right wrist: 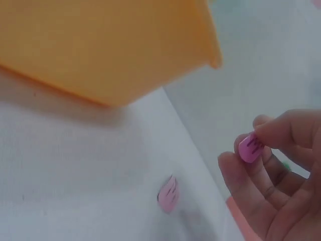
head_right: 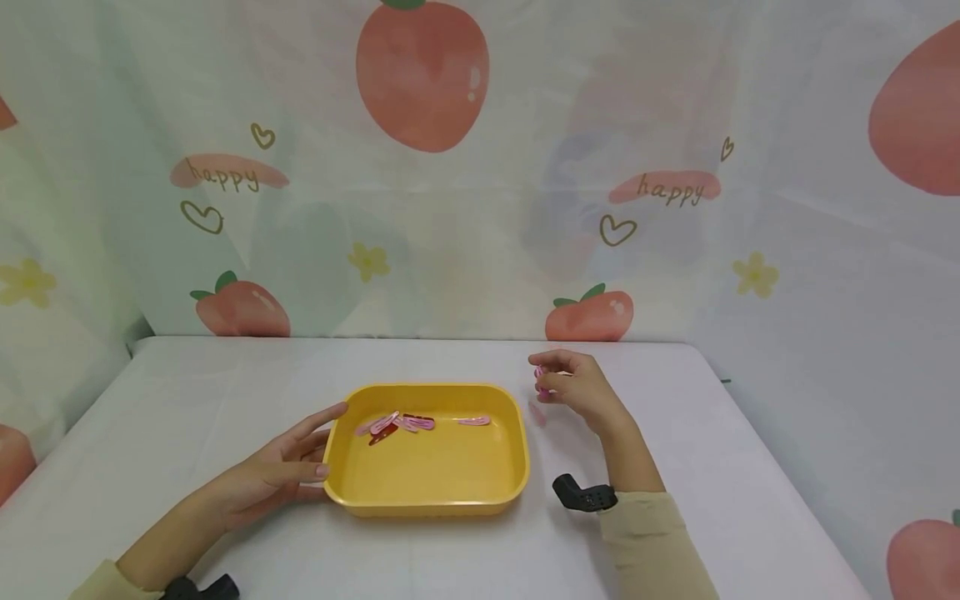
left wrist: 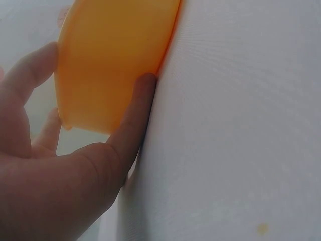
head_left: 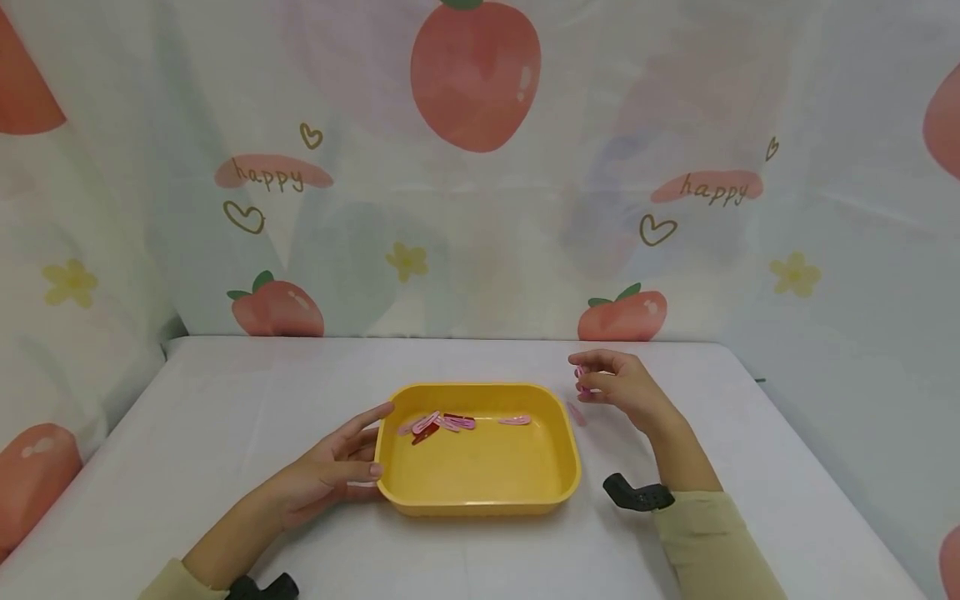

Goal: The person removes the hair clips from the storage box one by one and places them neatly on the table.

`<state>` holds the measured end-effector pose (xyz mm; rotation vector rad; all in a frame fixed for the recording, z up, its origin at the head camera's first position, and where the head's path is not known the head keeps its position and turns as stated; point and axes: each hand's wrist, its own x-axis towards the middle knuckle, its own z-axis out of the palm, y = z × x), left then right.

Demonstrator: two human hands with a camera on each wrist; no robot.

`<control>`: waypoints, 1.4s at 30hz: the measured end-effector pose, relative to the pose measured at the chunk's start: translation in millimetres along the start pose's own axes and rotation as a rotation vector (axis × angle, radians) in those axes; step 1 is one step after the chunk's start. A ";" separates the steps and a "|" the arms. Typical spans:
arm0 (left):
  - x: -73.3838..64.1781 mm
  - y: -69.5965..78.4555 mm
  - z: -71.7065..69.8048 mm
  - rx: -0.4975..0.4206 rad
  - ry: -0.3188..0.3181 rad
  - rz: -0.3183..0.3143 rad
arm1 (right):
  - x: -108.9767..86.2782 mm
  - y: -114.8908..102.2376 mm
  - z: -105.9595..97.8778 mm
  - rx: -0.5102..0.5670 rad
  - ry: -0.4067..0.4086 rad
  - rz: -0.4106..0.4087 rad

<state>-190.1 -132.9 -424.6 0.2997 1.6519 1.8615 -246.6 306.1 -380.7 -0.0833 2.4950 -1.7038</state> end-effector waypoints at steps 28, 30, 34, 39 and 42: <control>0.1 0.1 0.4 0.016 0.021 -0.005 | 4.7 20.1 0.0 -0.475 0.042 0.116; -0.2 0.0 0.3 0.013 0.018 -0.004 | 4.5 19.7 0.3 -0.482 0.045 0.125; -0.8 -0.3 0.1 0.008 0.009 0.000 | 3.3 14.6 -0.3 -0.480 0.045 0.100; -0.7 -0.7 0.0 0.008 0.010 0.000 | 0.4 0.7 2.6 -0.446 0.034 -0.012; -0.1 -0.6 0.4 0.009 0.012 -0.002 | -3.9 -11.1 7.9 -0.411 0.033 -0.089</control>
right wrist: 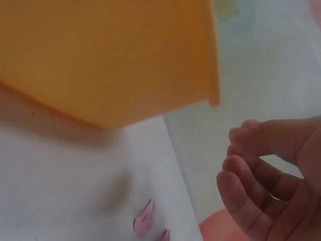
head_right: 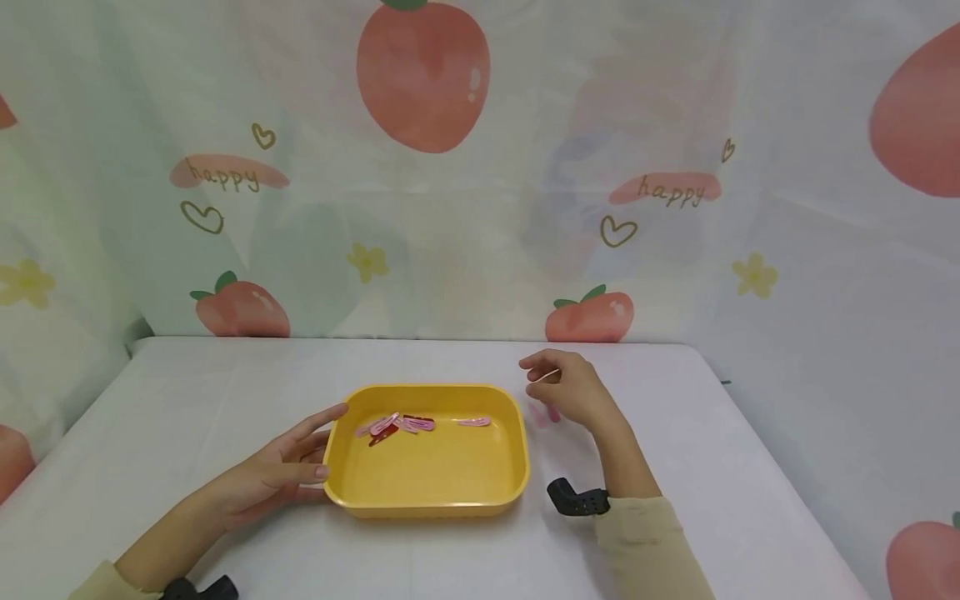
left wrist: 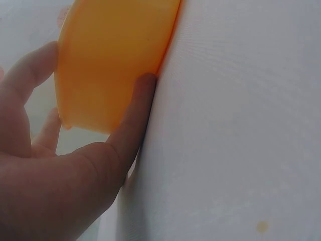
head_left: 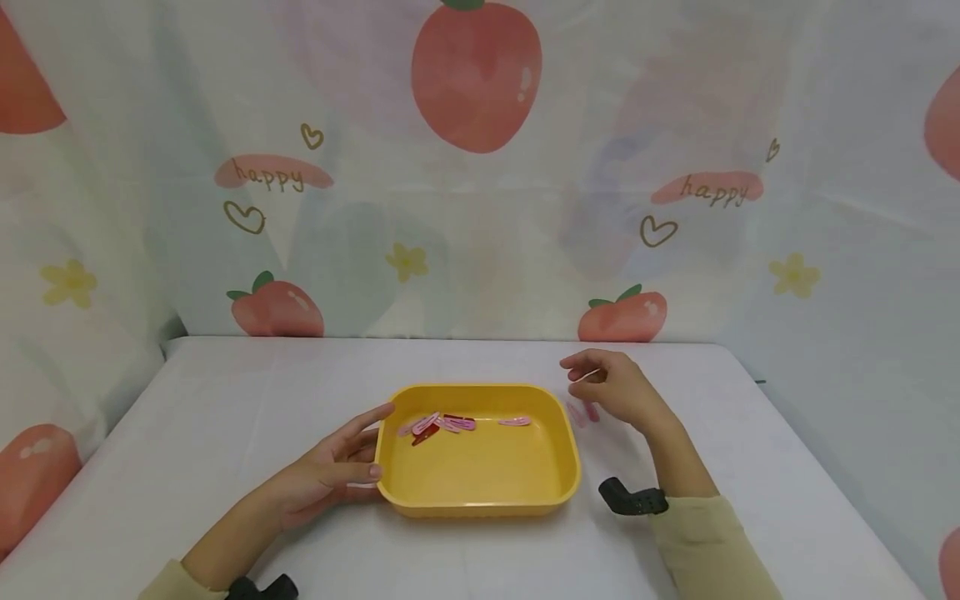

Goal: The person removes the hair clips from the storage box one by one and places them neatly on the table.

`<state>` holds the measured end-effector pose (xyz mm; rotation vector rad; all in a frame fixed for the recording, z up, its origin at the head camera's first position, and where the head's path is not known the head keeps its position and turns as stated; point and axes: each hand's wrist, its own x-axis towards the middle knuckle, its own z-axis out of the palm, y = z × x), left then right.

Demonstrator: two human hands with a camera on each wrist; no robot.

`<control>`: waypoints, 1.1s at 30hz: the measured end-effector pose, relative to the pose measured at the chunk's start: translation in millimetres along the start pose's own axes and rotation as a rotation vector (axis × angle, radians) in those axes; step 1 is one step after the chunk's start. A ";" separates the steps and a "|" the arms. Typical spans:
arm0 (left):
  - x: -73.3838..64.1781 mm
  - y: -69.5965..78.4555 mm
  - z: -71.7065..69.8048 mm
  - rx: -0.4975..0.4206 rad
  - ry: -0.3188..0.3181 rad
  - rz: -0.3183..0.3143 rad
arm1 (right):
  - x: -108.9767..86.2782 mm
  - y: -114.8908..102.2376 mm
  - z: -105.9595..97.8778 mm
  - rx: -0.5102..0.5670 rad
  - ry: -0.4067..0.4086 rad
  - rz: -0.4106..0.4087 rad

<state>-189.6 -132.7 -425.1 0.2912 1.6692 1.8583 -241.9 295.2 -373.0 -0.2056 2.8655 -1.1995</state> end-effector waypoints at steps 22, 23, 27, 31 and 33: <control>0.3 -0.5 -0.1 -0.010 -0.002 0.006 | -15.1 -63.3 63.4 -0.163 -0.128 -0.213; 0.3 -0.5 -0.1 -0.007 -0.001 0.006 | -15.4 -64.0 68.3 -0.207 -0.120 -0.206; 0.6 -0.6 -0.3 -0.008 0.005 0.006 | -17.6 -64.8 85.9 -0.411 -0.086 -0.205; 0.7 -1.2 -0.9 -0.012 0.003 0.005 | -20.6 -64.9 97.5 -0.566 -0.071 -0.232; 0.8 -1.4 -1.2 -0.012 0.002 0.006 | -21.5 -65.1 100.7 -0.596 -0.062 -0.231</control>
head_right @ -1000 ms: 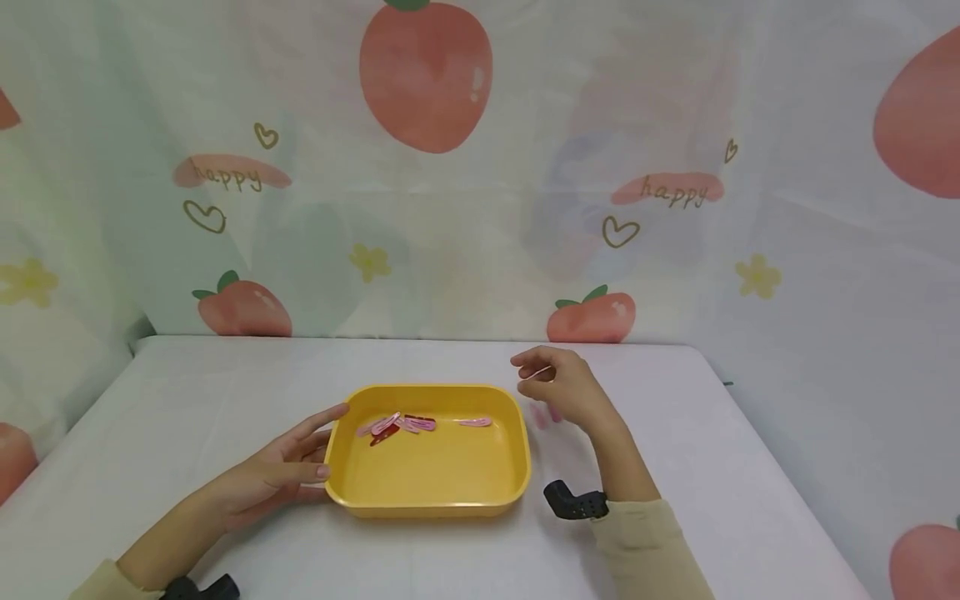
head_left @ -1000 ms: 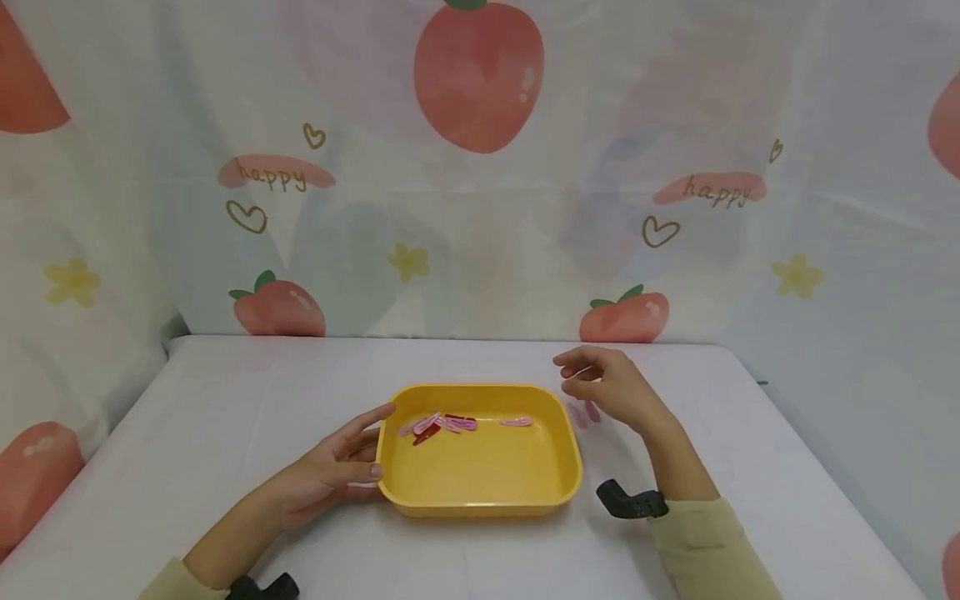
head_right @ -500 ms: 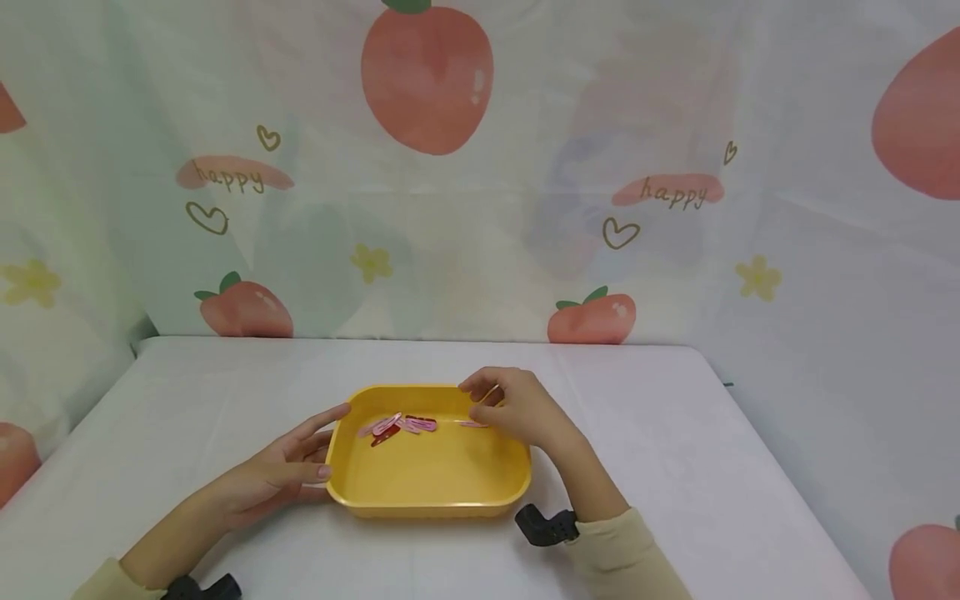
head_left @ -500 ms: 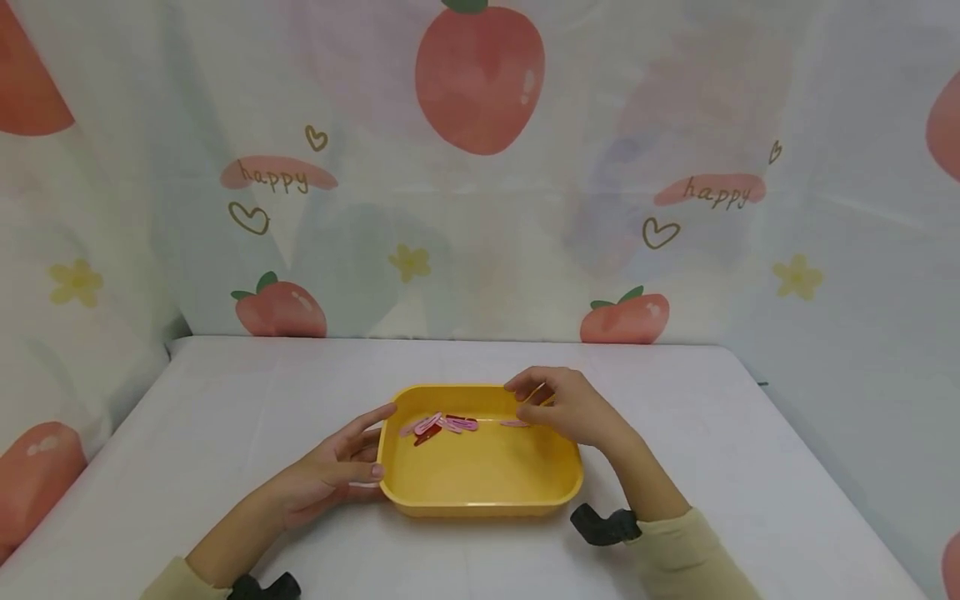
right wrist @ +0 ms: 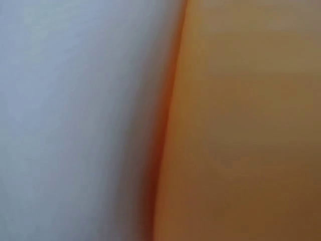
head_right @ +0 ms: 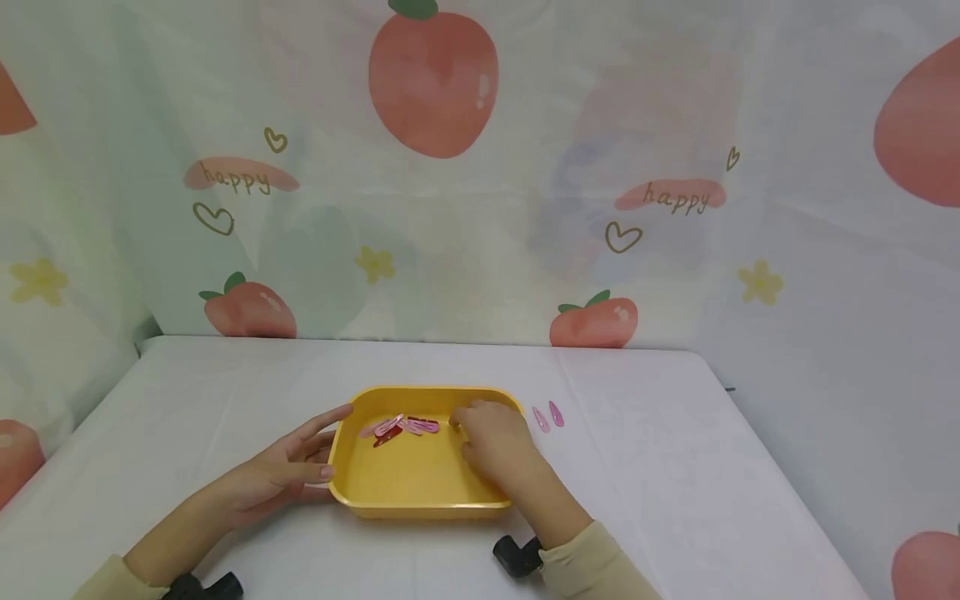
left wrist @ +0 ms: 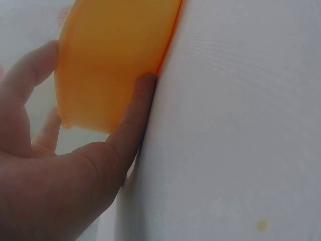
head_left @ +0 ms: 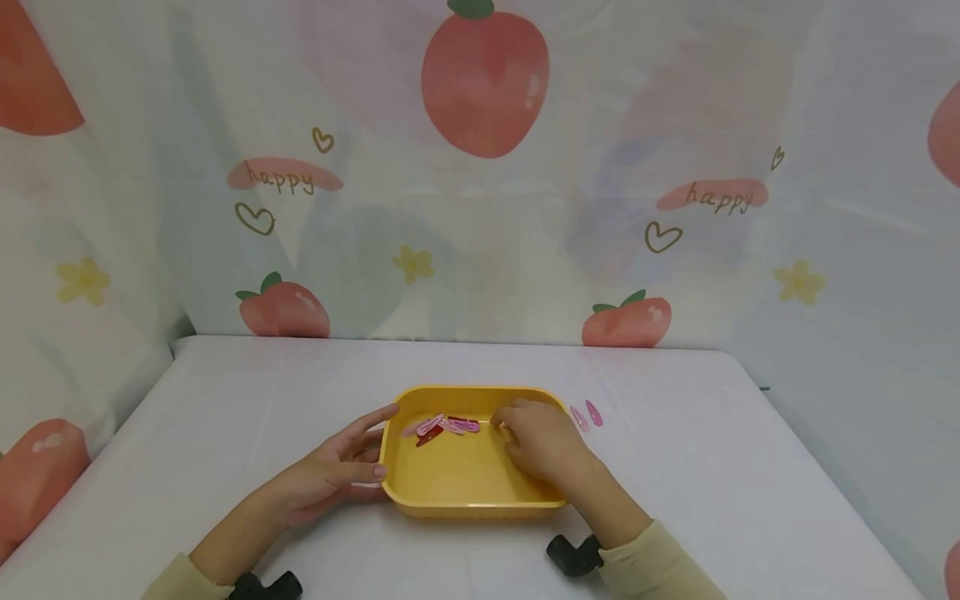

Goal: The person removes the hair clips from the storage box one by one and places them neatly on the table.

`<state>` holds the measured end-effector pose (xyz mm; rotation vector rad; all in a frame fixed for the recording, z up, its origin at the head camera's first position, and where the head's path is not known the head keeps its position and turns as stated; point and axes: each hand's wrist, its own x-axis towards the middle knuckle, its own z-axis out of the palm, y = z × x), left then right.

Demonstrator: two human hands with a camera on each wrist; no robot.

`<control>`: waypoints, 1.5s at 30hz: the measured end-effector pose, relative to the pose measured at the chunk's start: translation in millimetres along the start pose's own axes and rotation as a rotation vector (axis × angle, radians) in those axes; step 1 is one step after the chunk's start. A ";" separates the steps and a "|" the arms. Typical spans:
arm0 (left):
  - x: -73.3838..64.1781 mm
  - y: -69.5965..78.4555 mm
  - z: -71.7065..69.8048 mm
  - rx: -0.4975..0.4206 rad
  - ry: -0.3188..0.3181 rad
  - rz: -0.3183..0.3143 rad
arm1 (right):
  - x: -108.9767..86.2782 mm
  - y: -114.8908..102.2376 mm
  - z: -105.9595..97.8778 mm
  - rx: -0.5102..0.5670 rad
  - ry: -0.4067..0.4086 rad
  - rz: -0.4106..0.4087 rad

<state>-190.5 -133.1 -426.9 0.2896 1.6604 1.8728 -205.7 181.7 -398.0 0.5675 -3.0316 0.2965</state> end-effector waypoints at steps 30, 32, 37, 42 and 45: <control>-0.6 -0.1 -1.0 -0.012 -0.027 0.011 | 3.0 25.2 -37.3 1.067 -0.188 0.054; -0.9 -0.6 -1.5 -0.011 -0.025 0.011 | 3.2 29.9 -40.9 1.118 -0.194 0.068; -1.2 -1.2 -1.6 -0.011 -0.017 0.010 | 2.5 42.9 -47.4 1.174 -0.173 0.080; -1.0 -0.2 -0.7 -0.009 -0.011 0.006 | -0.7 56.6 -54.1 1.160 -0.121 0.074; -0.5 0.4 -0.4 -0.006 -0.009 0.007 | -2.8 64.7 -58.2 1.156 -0.093 0.074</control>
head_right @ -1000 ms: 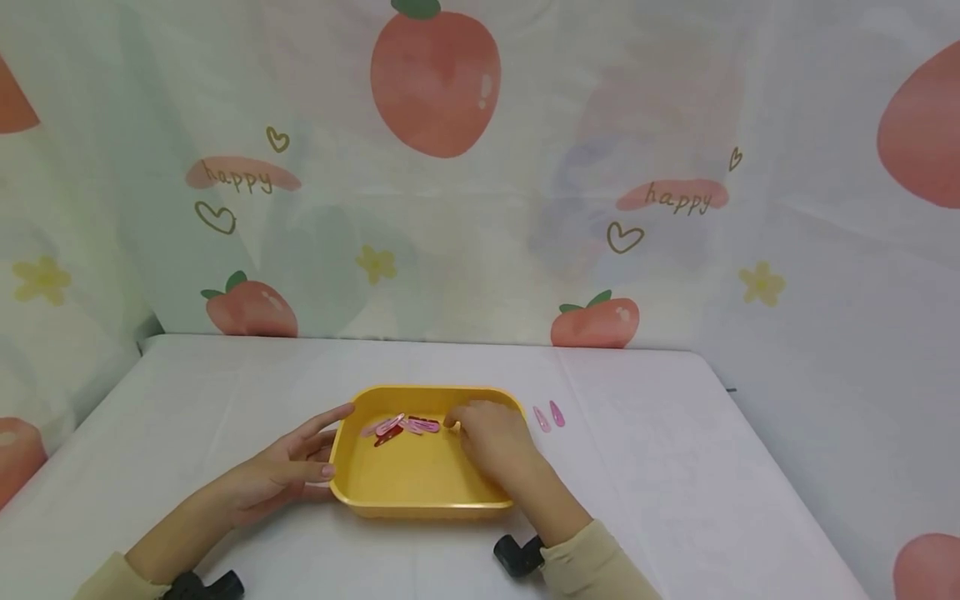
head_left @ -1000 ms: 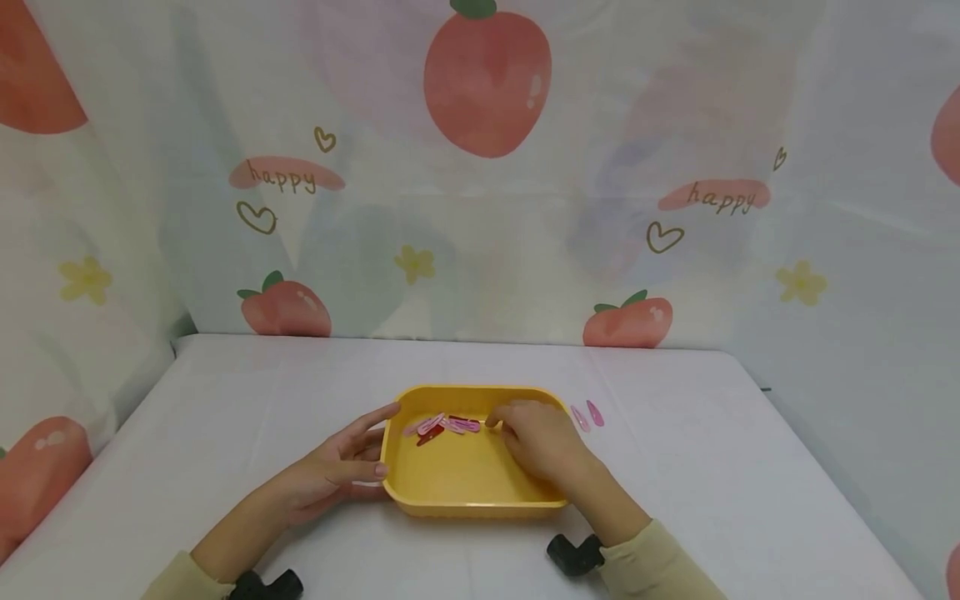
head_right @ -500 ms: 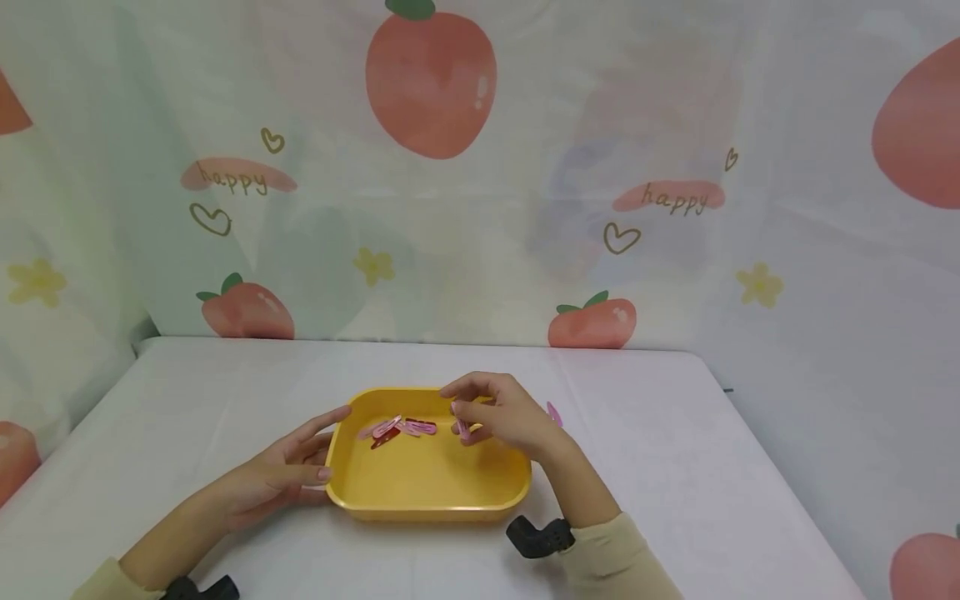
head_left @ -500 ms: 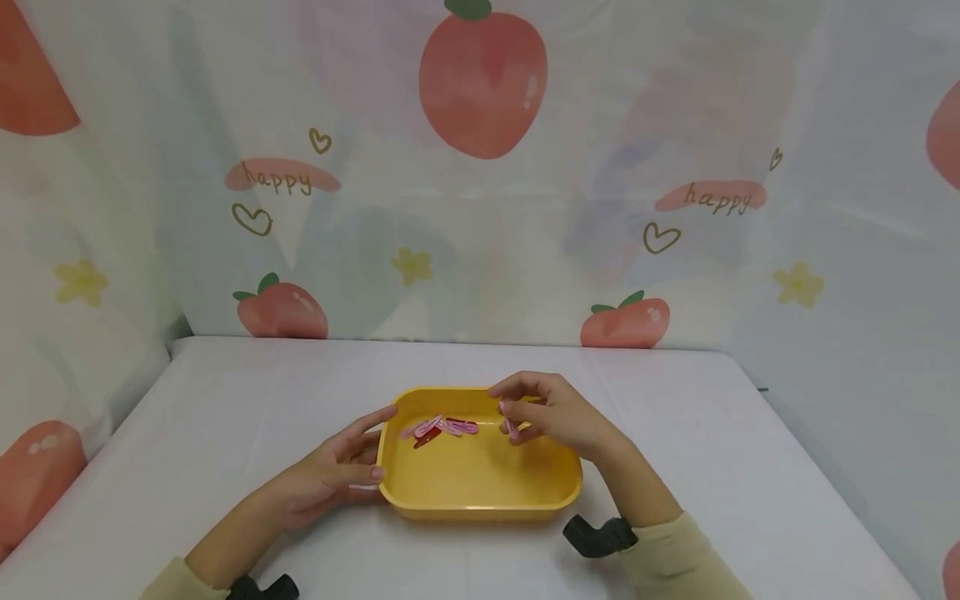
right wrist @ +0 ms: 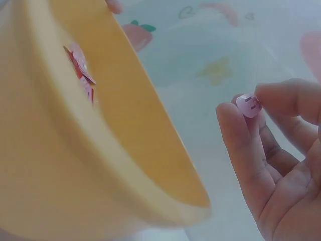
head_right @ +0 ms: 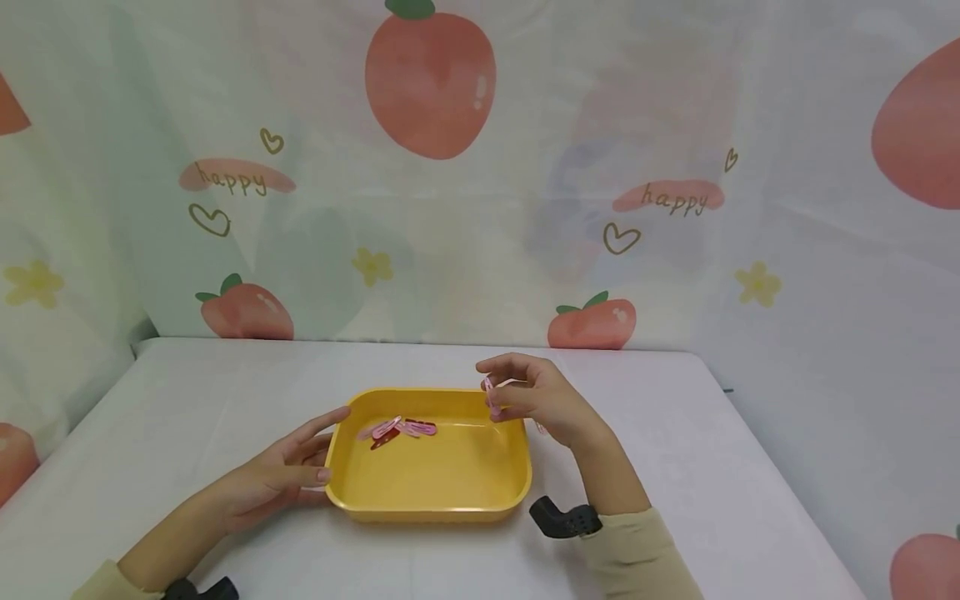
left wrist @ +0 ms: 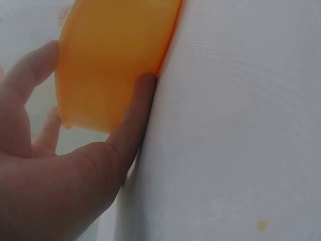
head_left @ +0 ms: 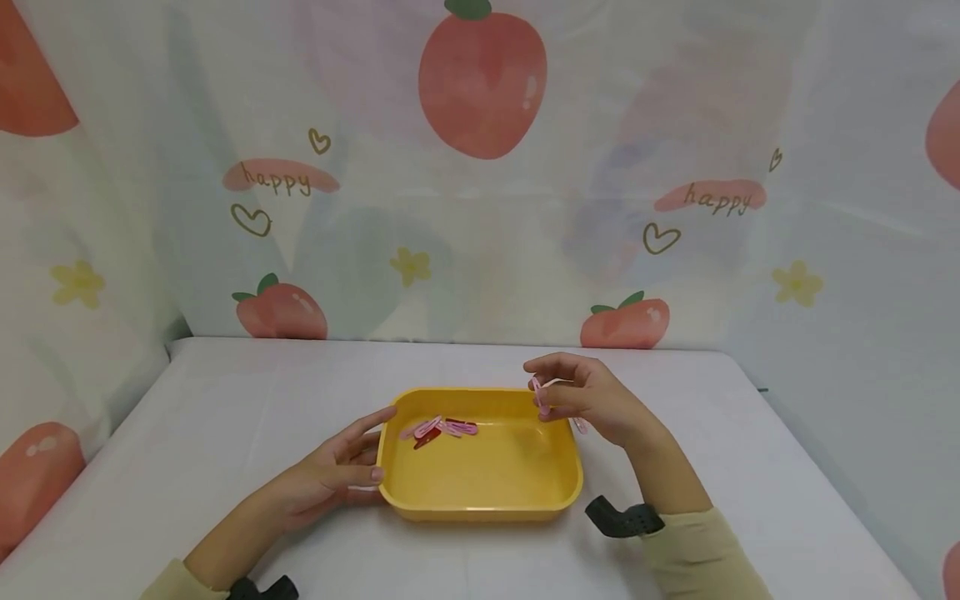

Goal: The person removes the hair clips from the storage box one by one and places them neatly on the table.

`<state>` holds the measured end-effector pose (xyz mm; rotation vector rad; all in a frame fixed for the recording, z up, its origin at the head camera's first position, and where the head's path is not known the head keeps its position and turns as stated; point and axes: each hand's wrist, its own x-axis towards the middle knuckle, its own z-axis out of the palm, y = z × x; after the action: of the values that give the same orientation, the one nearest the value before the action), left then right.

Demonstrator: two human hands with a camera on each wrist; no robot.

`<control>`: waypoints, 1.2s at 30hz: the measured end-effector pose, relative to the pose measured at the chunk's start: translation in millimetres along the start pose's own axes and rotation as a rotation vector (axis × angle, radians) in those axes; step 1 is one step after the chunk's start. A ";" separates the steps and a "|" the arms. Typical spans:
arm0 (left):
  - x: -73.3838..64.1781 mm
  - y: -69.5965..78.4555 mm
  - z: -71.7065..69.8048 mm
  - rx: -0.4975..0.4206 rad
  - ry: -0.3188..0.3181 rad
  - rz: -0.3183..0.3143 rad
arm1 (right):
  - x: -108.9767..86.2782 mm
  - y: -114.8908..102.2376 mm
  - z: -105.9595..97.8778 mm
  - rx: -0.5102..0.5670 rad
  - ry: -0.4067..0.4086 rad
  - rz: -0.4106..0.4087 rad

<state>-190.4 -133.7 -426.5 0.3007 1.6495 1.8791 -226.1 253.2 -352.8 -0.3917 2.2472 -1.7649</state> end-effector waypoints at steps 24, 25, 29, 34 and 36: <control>-1.3 1.3 1.5 -0.001 0.002 -0.007 | -5.1 23.4 -52.5 -0.043 0.207 0.026; -1.4 1.3 1.5 -0.001 0.003 -0.008 | -5.1 24.8 -54.0 -0.044 0.212 0.030; -1.4 1.4 1.4 0.004 0.003 -0.005 | -4.6 31.1 -59.5 -0.063 0.239 0.049; -1.3 1.6 1.1 0.003 -0.002 -0.002 | -5.5 39.6 -65.7 -0.098 0.264 0.087; -1.3 1.7 1.0 0.002 -0.004 -0.002 | -6.5 42.7 -67.4 -0.119 0.276 0.111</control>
<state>-189.4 -133.7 -424.4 0.3034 1.6480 1.8745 -246.7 326.1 -378.6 -0.0444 2.5152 -1.7240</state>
